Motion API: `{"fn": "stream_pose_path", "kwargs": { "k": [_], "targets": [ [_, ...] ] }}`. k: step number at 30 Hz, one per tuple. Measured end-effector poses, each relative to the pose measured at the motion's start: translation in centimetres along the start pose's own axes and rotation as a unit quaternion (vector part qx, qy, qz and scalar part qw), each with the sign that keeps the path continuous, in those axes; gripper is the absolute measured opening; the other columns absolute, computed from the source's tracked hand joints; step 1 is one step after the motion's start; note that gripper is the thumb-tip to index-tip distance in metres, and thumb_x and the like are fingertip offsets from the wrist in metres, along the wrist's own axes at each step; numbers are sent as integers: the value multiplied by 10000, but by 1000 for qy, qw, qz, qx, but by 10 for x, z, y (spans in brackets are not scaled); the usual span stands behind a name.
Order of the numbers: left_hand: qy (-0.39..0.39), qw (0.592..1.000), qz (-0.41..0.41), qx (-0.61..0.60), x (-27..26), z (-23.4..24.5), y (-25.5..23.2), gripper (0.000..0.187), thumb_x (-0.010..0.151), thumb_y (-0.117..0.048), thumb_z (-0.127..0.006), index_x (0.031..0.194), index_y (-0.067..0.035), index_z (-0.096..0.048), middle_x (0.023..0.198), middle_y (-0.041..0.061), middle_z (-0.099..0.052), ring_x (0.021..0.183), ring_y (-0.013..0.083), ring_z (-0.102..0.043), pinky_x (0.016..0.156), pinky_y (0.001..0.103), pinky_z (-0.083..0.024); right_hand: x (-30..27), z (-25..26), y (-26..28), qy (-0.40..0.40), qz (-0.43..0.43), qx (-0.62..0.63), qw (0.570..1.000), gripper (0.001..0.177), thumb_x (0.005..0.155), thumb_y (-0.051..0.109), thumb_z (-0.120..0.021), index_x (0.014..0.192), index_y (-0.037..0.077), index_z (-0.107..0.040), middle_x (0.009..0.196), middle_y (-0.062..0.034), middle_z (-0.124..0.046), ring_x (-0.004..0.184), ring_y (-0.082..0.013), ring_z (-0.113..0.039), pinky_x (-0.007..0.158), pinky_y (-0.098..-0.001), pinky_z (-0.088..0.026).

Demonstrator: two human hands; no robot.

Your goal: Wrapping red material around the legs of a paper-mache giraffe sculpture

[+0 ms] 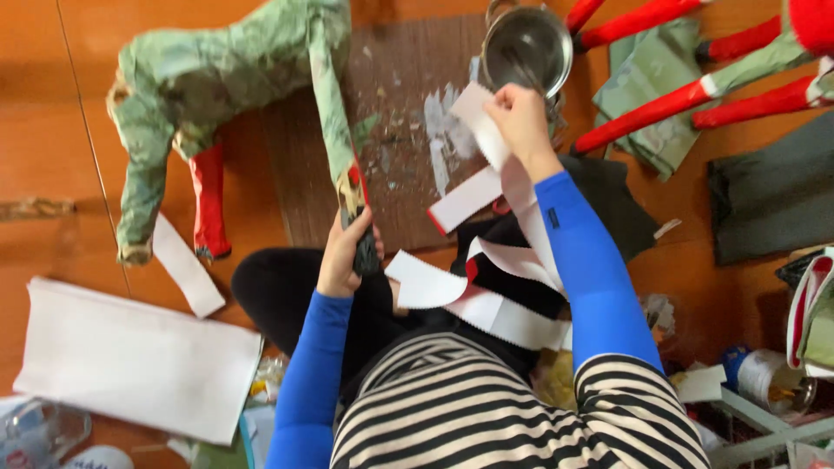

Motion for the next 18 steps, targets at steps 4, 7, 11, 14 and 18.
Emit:
{"fn": "stream_pose_path", "kwargs": {
  "k": [4, 7, 11, 14, 18],
  "targets": [
    [4, 1000, 23, 12, -7, -3, -5, 240, 1084, -255, -655, 1229, -87, -563, 789, 91, -626, 578, 183, -595, 485, 304, -498, 75, 21, 14, -161, 185, -228, 942, 80, 912, 72, -754, 884, 2, -727, 974, -219, -658, 785, -413, -641, 731, -487, -559],
    [-11, 999, 34, 17, -7, -3, -3, 268, 1087, -274, -644, 1262, -86, -568, 792, 93, -630, 584, 185, -603, 481, 304, -502, 114, -15, -23, -145, 146, -305, 930, 102, 897, -10, -696, 995, -39, -697, 1224, -284, -559, 951, -460, -626, 861, -515, -570],
    [-20, 999, 48, -14, 6, 16, 14, 290, 1069, -319, -734, 1146, -182, -491, 748, 200, -663, 559, 285, -718, 454, 402, -625, 149, -67, -81, -12, -98, -160, 982, 204, 1018, 222, -663, 1100, 38, -700, 1042, -255, -761, 1092, -485, -758, 919, -584, -623],
    [-31, 998, 55, -10, 9, 19, 16, 296, 1064, -334, -739, 1143, -166, -508, 802, 237, -701, 586, 315, -747, 484, 433, -651, 187, -112, -140, 75, -86, -130, 985, 299, 979, 276, -626, 1070, 68, -821, 1092, -269, -795, 1163, -479, -729, 991, -590, -598],
    [-26, 999, 48, 2, 19, 19, 26, 323, 1064, -377, -746, 1109, -86, -612, 846, 220, -764, 651, 294, -805, 516, 450, -677, 128, -63, -87, 116, -66, -98, 986, 424, 932, 177, -526, 1227, 42, -800, 1212, -286, -767, 1264, -488, -667, 1097, -598, -533]
  ]
}}
Point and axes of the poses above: each hand's wrist, its own x-axis towards the middle knuckle, its own z-axis out of the back of the hand, y = z × x, the point moved 3 cm from there along x, towards the middle knuckle
